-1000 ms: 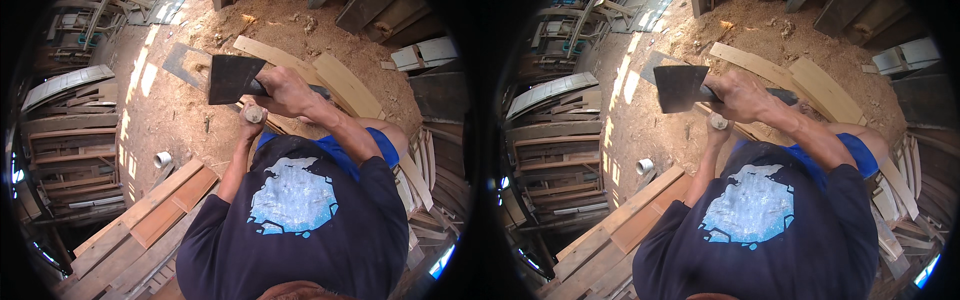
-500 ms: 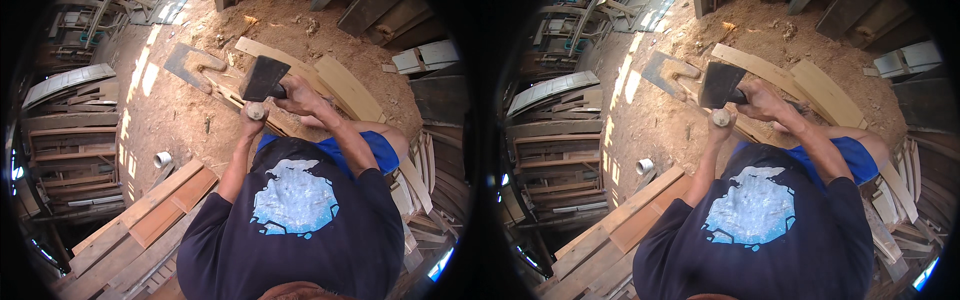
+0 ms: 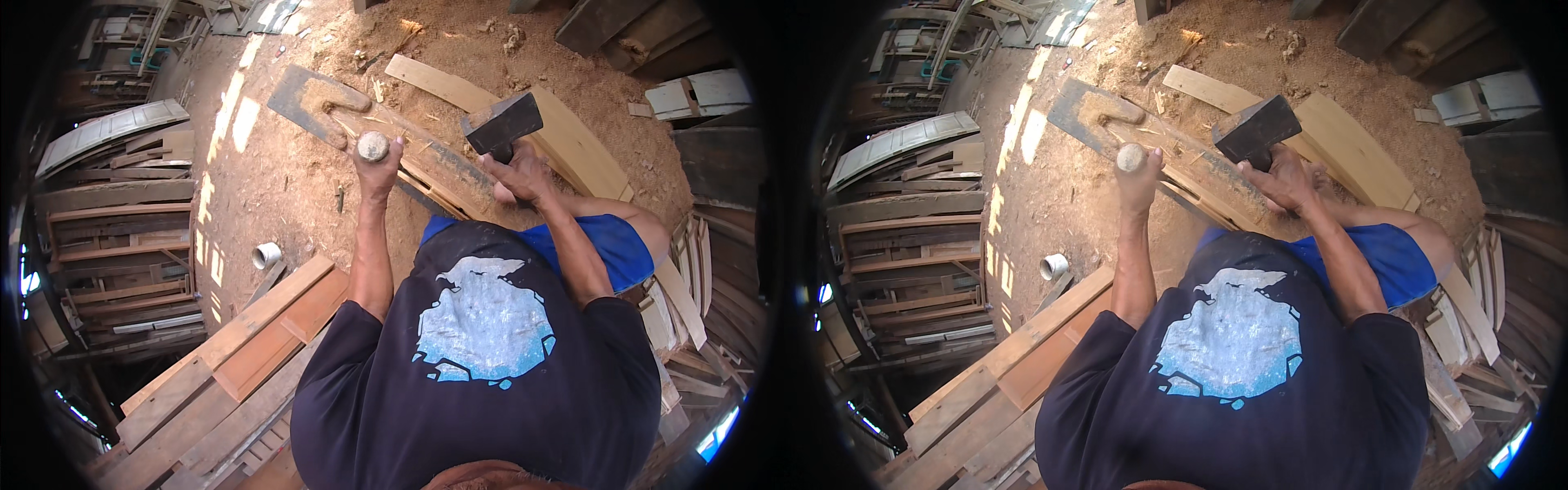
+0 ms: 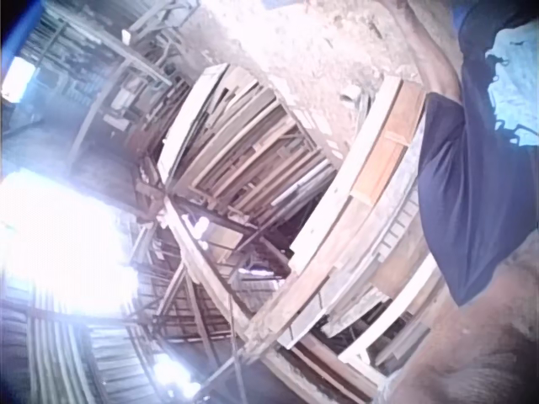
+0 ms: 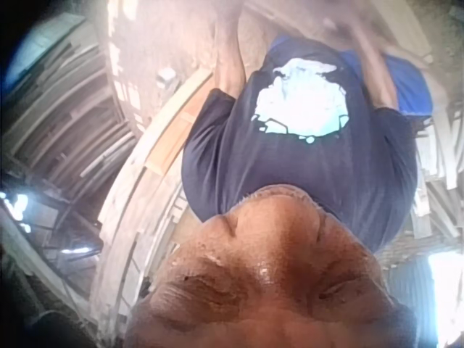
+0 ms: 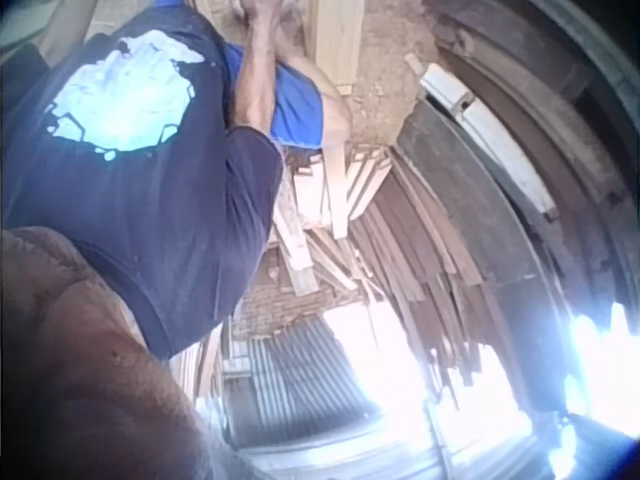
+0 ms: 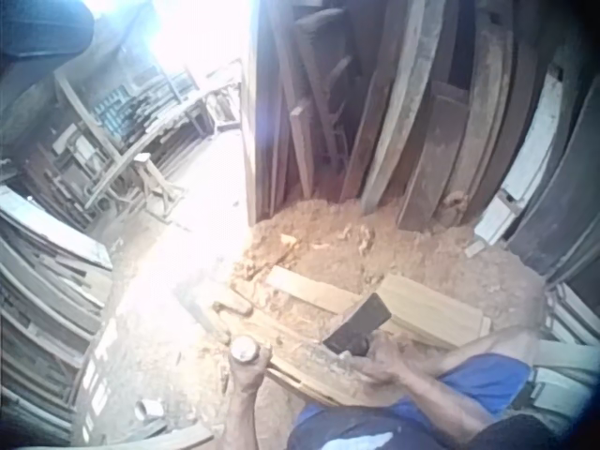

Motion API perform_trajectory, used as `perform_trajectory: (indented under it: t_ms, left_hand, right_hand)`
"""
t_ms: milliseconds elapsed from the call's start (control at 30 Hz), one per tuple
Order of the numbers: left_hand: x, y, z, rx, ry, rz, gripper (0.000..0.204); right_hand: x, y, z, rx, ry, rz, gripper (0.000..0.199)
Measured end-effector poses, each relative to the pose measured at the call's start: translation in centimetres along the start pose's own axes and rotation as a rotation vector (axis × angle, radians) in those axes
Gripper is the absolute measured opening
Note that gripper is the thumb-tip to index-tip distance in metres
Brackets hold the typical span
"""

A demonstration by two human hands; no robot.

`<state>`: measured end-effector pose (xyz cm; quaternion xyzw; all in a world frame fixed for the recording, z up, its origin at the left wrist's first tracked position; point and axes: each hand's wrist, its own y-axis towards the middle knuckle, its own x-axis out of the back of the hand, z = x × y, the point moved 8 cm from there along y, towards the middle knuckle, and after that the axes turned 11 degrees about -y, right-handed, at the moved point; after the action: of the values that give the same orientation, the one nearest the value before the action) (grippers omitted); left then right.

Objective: The person uses a hand plane to smooth a long wooden plank on a workbench. They then use a chisel and mallet to carve and shape the wood, repeatedly striking the chisel to remove material.

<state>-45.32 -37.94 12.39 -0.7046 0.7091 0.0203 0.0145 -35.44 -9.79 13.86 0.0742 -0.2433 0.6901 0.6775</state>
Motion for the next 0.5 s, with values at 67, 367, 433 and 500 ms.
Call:
perform_trajectory:
  t_ms: [67,367,433,500]
  left_hand:
    - [0.0,-0.2,0.7,0.001,0.032,0.014,0.023]
    - [0.4,-2.1,1.9,-0.039,0.150,0.109,0.023]
    - [0.0,-2.8,1.5,-0.170,0.178,0.163,0.025]
    - [0.6,-3.7,3.1,-0.322,0.314,0.196,0.031]
  right_hand:
    - [0.6,0.0,1.8,0.052,0.026,-0.032,0.042]
    - [4.1,0.4,18.0,0.772,0.248,-0.318,0.020]
    - [1.0,0.9,18.3,0.897,-0.071,-0.284,0.017]
    - [-3.2,2.5,17.5,0.766,-0.469,-0.039,0.015]
